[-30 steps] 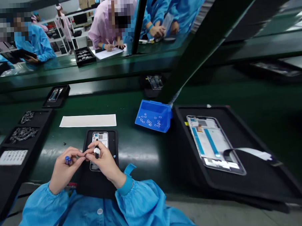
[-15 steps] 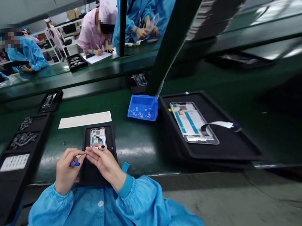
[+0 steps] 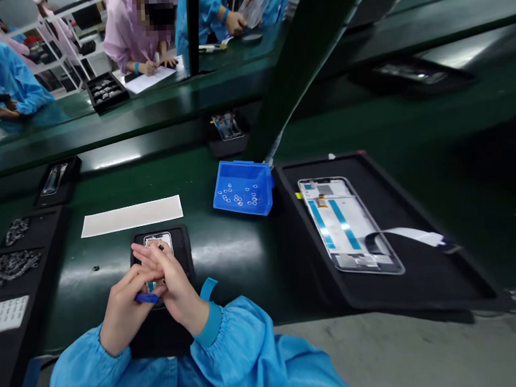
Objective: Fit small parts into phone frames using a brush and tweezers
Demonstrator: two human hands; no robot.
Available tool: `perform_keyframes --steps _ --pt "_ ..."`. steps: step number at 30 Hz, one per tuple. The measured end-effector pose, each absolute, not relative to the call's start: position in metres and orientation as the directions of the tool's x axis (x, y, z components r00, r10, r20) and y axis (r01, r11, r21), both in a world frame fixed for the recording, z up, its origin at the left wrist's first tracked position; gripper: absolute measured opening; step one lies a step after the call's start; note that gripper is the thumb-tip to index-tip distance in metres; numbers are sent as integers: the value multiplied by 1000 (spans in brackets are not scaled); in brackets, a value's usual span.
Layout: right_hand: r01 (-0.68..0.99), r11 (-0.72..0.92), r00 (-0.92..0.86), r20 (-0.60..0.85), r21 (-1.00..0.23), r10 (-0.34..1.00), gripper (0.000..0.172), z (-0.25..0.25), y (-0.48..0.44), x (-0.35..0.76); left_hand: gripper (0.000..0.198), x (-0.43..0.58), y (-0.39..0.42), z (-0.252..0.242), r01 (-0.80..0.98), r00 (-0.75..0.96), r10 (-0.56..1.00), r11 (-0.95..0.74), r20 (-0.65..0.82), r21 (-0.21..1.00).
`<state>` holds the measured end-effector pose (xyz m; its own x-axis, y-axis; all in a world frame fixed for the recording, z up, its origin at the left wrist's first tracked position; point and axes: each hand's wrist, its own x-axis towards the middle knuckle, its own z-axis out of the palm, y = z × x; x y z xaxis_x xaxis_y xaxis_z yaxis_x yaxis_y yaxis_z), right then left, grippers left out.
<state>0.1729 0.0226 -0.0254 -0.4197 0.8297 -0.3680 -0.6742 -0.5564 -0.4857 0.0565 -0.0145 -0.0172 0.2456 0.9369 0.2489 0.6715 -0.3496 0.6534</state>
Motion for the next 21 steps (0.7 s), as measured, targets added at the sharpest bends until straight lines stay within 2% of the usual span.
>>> perform_keyframes --steps 5,10,14,18,21 --pt "-616 -556 -442 -339 -559 831 46 -20 29 171 20 49 -4 -16 636 266 935 -352 233 686" --pt "-616 -605 -491 -355 -504 795 52 -16 31 171 10 43 0 -19 603 286 923 -382 257 701" --pt "-635 -584 -486 -327 -506 811 54 -13 31 172 14 43 0 -21 595 250 926 -378 284 709" --pt "-641 -594 -490 -336 -487 804 55 -11 30 172 7 45 -1 -20 580 246 900 -434 360 689" --pt "-685 -517 -414 -311 -513 856 47 -13 24 174 10 43 -2 -17 600 207 856 -493 473 630"
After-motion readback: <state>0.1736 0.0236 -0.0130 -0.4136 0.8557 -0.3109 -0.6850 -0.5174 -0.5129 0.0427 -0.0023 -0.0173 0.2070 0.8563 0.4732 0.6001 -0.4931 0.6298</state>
